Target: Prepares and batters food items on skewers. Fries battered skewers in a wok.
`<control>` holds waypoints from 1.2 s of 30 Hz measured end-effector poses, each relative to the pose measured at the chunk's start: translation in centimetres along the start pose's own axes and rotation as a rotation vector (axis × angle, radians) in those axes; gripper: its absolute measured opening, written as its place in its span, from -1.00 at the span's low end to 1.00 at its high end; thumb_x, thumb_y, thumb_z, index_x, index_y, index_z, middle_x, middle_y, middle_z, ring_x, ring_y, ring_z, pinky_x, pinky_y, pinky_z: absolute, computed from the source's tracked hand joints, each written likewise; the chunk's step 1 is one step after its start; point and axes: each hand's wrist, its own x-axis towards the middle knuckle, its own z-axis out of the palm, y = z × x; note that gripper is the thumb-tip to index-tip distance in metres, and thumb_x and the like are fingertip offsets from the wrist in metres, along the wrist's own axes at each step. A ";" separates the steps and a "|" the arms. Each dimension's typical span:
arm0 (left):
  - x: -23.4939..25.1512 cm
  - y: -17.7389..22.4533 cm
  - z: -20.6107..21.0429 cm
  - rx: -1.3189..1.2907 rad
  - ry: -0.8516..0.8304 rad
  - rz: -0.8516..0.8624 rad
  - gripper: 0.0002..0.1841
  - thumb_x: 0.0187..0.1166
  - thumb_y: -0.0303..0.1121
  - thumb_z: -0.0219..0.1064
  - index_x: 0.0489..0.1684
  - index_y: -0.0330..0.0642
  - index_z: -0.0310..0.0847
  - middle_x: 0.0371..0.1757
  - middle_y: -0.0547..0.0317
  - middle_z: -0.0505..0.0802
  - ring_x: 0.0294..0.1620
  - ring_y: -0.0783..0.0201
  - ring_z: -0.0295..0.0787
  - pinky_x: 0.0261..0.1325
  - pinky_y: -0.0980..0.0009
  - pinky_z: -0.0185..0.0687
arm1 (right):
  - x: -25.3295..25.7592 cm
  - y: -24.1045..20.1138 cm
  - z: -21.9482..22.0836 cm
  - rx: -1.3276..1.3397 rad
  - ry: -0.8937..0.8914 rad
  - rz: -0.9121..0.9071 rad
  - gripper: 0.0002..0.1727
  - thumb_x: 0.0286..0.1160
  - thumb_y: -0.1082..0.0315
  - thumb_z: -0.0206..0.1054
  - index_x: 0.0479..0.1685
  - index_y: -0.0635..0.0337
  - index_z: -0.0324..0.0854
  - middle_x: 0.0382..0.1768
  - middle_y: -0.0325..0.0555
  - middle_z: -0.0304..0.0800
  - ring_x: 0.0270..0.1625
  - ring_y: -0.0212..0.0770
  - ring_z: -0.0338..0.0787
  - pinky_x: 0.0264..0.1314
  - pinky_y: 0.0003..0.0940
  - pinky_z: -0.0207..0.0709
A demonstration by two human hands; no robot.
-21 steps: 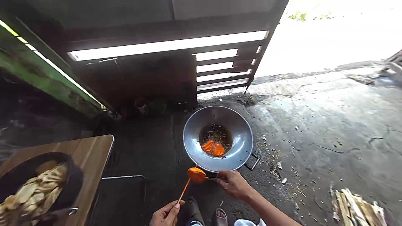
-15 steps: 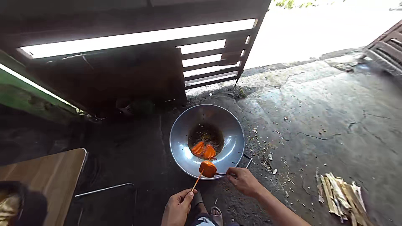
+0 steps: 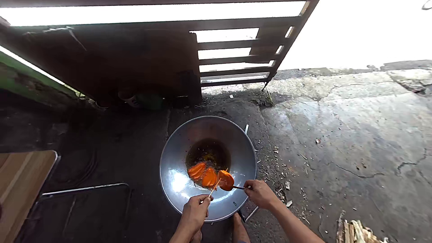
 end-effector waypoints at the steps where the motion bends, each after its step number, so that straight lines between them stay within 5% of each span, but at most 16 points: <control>1: 0.9 0.6 0.4 0.016 0.001 -0.031 -0.68 0.81 -0.14 0.15 0.12 0.02 0.87 -0.51 0.30 0.76 -0.57 0.37 0.56 -0.32 0.30 0.52 | 0.9 0.1 -0.7 -0.033 -0.028 0.000 -0.63 0.71 0.08 0.16 0.19 -0.02 0.79 0.08 0.02 0.90 0.22 0.04 0.83 0.36 0.19 0.57; 10: 8.3 2.7 2.2 0.057 0.001 -0.217 -0.65 0.76 -0.13 0.13 0.02 -0.02 0.87 -0.33 0.23 0.88 -0.42 0.30 0.69 -0.17 0.19 0.55 | 9.0 -0.3 -4.6 -0.326 -0.223 0.033 -0.63 0.64 0.08 0.20 0.18 0.04 0.78 0.19 0.10 0.85 0.36 0.14 0.77 0.38 0.32 0.53; 18: 10.9 2.0 3.6 -0.112 -0.008 -0.433 -0.68 0.74 -0.10 0.14 0.05 0.03 0.82 -0.38 0.32 0.86 -0.70 0.47 0.42 -0.56 0.45 0.26 | 12.8 -2.7 -5.9 -0.515 -0.308 0.087 -0.60 0.55 0.05 0.27 0.15 0.09 0.78 0.23 0.16 0.82 0.37 0.17 0.76 0.32 0.34 0.58; 23: 12.5 1.6 3.5 -0.111 -0.008 -0.506 -0.71 0.70 -0.10 0.18 -0.06 0.02 0.80 -0.42 0.35 0.86 -0.71 0.47 0.43 -0.58 0.46 0.23 | 13.7 -4.1 -5.8 -0.590 -0.308 0.111 -0.61 0.52 0.07 0.25 0.09 0.12 0.76 0.24 0.15 0.81 0.37 0.15 0.77 0.28 0.32 0.60; 26: 13.1 1.5 3.2 0.013 -0.019 -0.494 -0.68 0.67 -0.07 0.16 -0.03 -0.02 0.79 -0.31 0.30 0.88 -0.54 0.38 0.60 -0.40 0.33 0.42 | 13.6 -4.5 -5.5 -0.608 -0.320 0.126 -0.60 0.53 0.07 0.25 0.12 0.13 0.75 0.25 0.16 0.80 0.38 0.16 0.77 0.26 0.33 0.62; 32: 13.9 2.3 2.0 0.248 -0.053 -0.458 -0.61 0.60 -0.07 0.16 0.00 -0.11 0.83 0.04 0.08 0.93 0.12 0.05 0.87 0.17 -0.13 0.66 | 9.3 -7.9 -7.3 -0.738 -0.268 0.213 -0.59 0.53 0.12 0.28 0.18 0.22 0.70 0.34 0.15 0.78 0.44 0.15 0.74 0.35 0.27 0.56; 36: 13.7 3.4 1.5 0.346 -0.061 -0.456 -0.59 0.57 -0.06 0.16 -0.01 -0.16 0.80 0.13 -0.03 0.89 0.22 -0.02 0.82 0.19 -0.17 0.67 | 8.2 -8.7 -8.3 -0.805 -0.165 0.114 -0.66 0.64 0.27 0.16 0.20 0.19 0.71 0.27 0.11 0.82 0.42 0.10 0.74 0.51 0.22 0.41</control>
